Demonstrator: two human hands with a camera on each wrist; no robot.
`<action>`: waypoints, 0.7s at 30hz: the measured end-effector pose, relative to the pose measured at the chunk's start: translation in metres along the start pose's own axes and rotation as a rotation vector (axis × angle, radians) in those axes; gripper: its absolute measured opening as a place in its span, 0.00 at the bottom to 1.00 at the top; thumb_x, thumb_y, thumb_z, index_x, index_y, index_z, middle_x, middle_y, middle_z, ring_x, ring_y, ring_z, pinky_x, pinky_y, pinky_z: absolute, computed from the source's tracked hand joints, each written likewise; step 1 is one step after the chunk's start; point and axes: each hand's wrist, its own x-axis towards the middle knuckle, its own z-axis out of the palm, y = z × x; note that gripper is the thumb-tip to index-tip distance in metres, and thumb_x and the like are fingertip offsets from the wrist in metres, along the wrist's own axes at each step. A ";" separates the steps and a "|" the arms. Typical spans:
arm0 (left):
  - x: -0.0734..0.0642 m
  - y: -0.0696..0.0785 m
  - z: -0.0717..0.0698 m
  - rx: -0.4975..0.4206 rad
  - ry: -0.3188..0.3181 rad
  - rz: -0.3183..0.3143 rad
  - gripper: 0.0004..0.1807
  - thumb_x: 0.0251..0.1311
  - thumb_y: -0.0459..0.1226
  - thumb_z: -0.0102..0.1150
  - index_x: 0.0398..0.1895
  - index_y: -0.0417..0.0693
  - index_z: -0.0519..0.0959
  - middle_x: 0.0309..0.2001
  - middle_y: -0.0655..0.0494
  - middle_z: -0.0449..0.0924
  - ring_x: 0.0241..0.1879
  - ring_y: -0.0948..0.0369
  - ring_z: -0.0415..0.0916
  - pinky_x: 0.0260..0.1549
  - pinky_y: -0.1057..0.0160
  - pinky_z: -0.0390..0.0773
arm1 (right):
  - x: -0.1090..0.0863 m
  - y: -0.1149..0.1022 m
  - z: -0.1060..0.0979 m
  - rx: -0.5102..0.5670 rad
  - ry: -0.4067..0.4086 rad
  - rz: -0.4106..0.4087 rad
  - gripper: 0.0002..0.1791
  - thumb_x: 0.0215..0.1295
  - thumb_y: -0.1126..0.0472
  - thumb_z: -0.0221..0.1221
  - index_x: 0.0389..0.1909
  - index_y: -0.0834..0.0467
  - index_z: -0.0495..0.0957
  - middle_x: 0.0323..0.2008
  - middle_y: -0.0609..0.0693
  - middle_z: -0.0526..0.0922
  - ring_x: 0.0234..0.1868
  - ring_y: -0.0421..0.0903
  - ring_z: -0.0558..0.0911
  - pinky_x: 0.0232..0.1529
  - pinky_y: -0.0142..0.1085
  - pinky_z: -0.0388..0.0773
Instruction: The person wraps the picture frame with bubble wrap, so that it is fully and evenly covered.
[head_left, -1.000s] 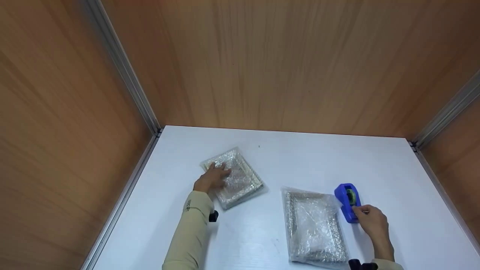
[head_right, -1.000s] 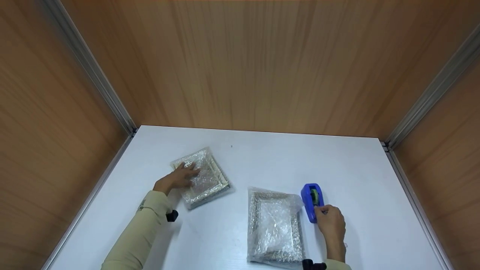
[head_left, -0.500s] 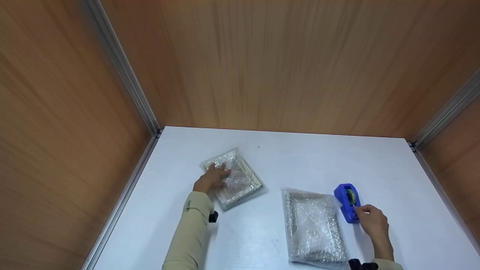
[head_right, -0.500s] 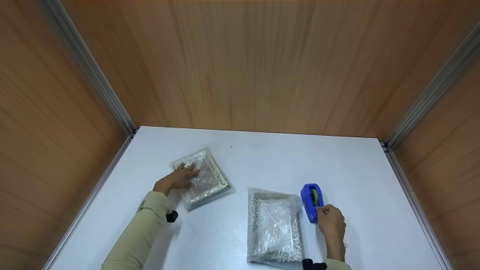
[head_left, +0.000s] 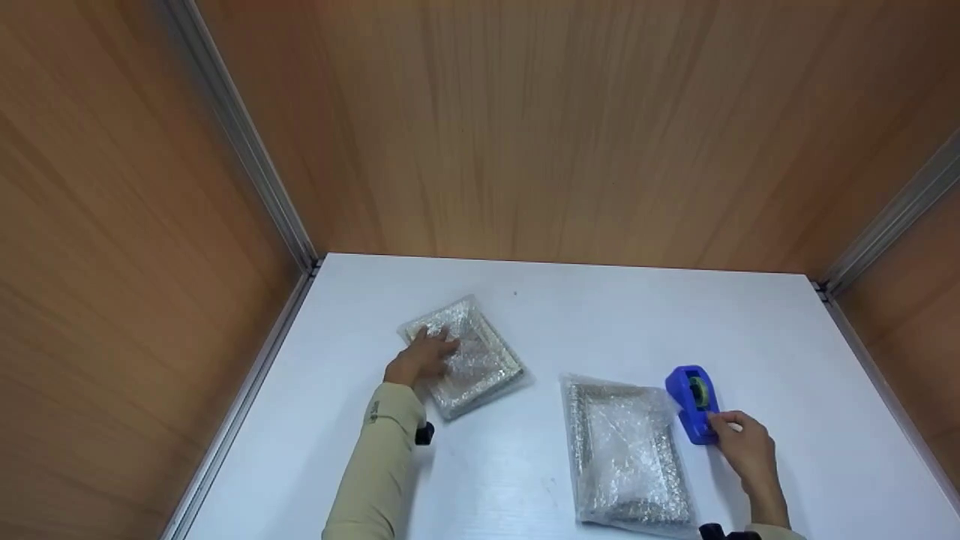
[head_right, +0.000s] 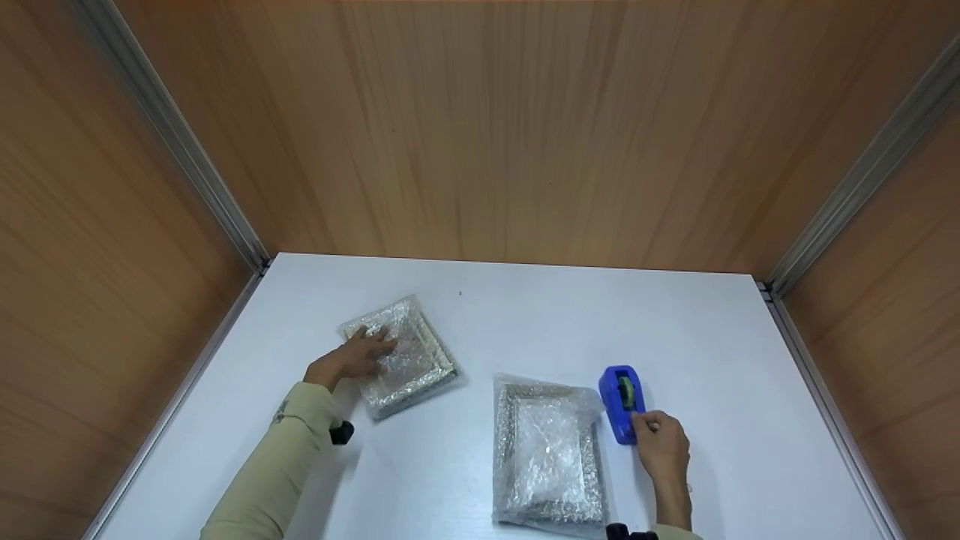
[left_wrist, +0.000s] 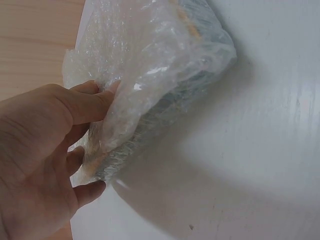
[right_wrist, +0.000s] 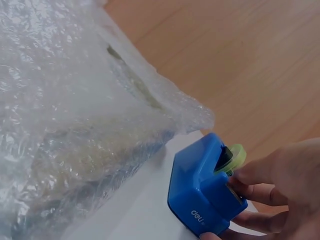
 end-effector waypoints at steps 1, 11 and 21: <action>0.000 0.000 0.000 0.007 -0.001 0.000 0.32 0.61 0.38 0.54 0.69 0.60 0.59 0.73 0.56 0.41 0.71 0.46 0.29 0.63 0.39 0.47 | 0.000 0.000 0.000 0.004 -0.002 -0.003 0.33 0.66 0.41 0.47 0.50 0.69 0.71 0.53 0.72 0.71 0.50 0.63 0.72 0.35 0.39 0.73; 0.000 0.000 -0.002 0.042 -0.002 -0.002 0.31 0.62 0.40 0.52 0.69 0.60 0.58 0.73 0.55 0.42 0.71 0.46 0.30 0.63 0.39 0.47 | -0.001 0.004 0.003 0.075 0.017 0.009 0.31 0.64 0.42 0.51 0.48 0.70 0.73 0.48 0.67 0.76 0.39 0.46 0.79 0.30 0.29 0.75; -0.003 0.001 -0.003 0.014 -0.009 0.010 0.32 0.62 0.39 0.53 0.69 0.61 0.57 0.73 0.55 0.40 0.71 0.46 0.28 0.62 0.36 0.46 | -0.003 0.006 0.005 0.131 0.005 0.040 0.33 0.66 0.43 0.47 0.52 0.72 0.69 0.53 0.71 0.71 0.51 0.58 0.77 0.39 0.30 0.79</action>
